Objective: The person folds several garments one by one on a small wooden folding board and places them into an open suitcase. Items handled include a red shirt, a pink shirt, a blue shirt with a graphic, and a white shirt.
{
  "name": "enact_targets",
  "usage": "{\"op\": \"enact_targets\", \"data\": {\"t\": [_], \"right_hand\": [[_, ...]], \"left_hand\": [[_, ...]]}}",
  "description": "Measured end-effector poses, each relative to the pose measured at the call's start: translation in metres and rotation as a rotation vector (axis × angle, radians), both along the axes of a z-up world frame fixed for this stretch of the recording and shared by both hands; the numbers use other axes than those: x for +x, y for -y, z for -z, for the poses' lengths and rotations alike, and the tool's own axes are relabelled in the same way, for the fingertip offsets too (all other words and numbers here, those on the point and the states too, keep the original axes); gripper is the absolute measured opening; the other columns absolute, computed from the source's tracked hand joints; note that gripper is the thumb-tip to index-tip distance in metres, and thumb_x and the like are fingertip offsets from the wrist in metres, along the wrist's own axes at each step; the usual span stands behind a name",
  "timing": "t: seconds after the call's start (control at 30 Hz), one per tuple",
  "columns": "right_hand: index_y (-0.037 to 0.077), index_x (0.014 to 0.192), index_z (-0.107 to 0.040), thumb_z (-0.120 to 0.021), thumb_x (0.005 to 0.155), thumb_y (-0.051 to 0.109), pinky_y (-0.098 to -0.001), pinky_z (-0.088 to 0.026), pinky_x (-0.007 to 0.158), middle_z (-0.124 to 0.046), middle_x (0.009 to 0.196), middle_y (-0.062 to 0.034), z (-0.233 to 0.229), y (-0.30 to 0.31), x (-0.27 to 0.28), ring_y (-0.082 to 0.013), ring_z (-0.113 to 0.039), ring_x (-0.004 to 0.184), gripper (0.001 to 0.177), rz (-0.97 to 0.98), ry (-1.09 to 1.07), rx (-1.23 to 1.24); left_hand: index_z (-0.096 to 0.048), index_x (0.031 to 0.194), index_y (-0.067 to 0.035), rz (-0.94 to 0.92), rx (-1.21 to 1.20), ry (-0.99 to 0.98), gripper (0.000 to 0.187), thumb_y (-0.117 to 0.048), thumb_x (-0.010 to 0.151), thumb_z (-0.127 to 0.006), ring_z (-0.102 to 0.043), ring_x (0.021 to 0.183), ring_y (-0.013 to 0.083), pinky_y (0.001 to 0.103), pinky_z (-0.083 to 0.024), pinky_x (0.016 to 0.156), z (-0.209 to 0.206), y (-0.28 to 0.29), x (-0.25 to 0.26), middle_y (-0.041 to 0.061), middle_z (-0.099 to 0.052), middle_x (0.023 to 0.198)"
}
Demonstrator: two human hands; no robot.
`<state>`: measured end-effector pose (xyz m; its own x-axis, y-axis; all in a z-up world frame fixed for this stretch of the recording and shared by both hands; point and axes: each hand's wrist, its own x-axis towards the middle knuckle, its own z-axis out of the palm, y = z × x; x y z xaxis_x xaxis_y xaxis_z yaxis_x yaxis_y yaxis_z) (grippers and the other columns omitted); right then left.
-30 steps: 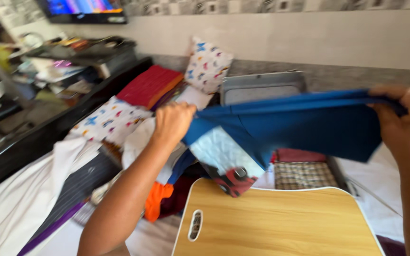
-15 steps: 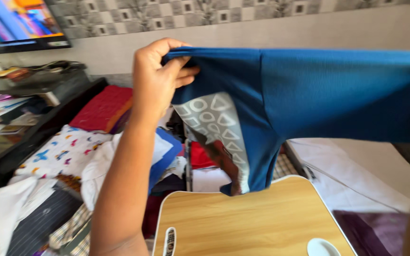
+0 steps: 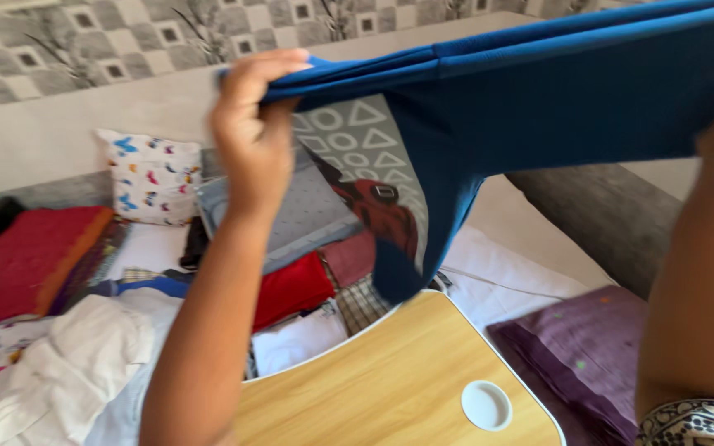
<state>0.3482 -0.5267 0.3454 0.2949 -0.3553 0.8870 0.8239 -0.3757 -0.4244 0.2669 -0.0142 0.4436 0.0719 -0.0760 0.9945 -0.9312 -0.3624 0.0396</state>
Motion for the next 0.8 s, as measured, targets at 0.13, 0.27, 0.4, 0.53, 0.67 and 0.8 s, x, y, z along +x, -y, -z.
{"op": "enact_targets", "data": {"t": [0.13, 0.27, 0.4, 0.53, 0.67, 0.8], "right_hand": [[0.0, 0.118, -0.067, -0.068, 0.11, 0.017, -0.0334, -0.055, 0.093, -0.07, 0.108, -0.0107, 0.01, -0.036, -0.128, -0.0214, -0.068, 0.1, 0.018, -0.207, -0.119, -0.292], [0.001, 0.117, -0.069, -0.068, 0.109, 0.018, -0.0359, -0.057, 0.092, -0.072, 0.108, -0.012, 0.074, -0.132, -0.214, -0.0253, -0.07, 0.102, 0.018, -0.957, -0.371, -0.741], [0.003, 0.115, -0.071, -0.068, 0.107, 0.019, -0.0383, -0.058, 0.091, -0.073, 0.108, -0.0134, 0.155, -0.273, -0.252, -0.0291, -0.073, 0.104, 0.019, -1.562, -0.669, -0.906], [0.003, 0.114, -0.072, -0.072, 0.1, 0.022, -0.0353, -0.058, 0.088, -0.076, 0.108, -0.0126, 0.228, -0.388, -0.28, -0.027, -0.075, 0.103, 0.023, -1.73, -0.839, -0.88], [0.003, 0.118, -0.072, -0.074, 0.099, 0.018, -0.0352, -0.057, 0.088, -0.076, 0.11, -0.0134, 0.267, -0.422, -0.298, -0.0272, -0.075, 0.102, 0.025, -1.791, -0.928, -0.969], [0.004, 0.121, -0.071, -0.073, 0.096, 0.016, -0.0358, -0.057, 0.087, -0.075, 0.112, -0.0137, 0.274, -0.432, -0.294, -0.0272, -0.074, 0.103, 0.028, -1.736, -0.923, -1.018]], "left_hand": [[-0.068, 0.117, 0.004, -0.153, 0.043, -0.091, 0.041, 0.024, 0.084, -0.055, -0.068, 0.113, 0.0249, 0.035, -0.052, 0.11, 0.058, -0.058, -0.055, 0.014, -0.072, 0.117], [-0.07, 0.104, 0.0, -0.087, -0.088, -0.641, 0.034, 0.022, 0.089, -0.049, -0.069, 0.112, 0.0191, 0.032, -0.054, 0.105, 0.189, -0.151, -0.104, 0.012, -0.073, 0.117], [-0.075, 0.096, 0.0, -0.24, -0.032, -0.974, 0.042, 0.023, 0.075, -0.047, -0.07, 0.112, 0.0224, 0.033, -0.052, 0.103, 0.334, -0.217, -0.151, 0.012, -0.076, 0.114], [-0.077, 0.095, -0.006, -0.393, 0.028, -1.205, 0.033, 0.017, 0.084, -0.055, -0.072, 0.111, 0.0232, 0.033, -0.055, 0.096, 0.446, -0.247, -0.203, 0.01, -0.077, 0.116], [-0.078, 0.099, -0.012, -0.547, 0.087, -1.253, 0.029, 0.009, 0.087, -0.063, -0.071, 0.113, 0.0239, 0.032, -0.058, 0.091, 0.475, -0.248, -0.226, 0.008, -0.075, 0.122], [-0.082, 0.1, -0.011, -0.78, 0.264, -0.966, 0.026, 0.001, 0.08, -0.07, -0.068, 0.118, 0.0282, 0.043, -0.051, 0.095, 0.449, -0.231, -0.233, 0.009, -0.076, 0.122]]}}
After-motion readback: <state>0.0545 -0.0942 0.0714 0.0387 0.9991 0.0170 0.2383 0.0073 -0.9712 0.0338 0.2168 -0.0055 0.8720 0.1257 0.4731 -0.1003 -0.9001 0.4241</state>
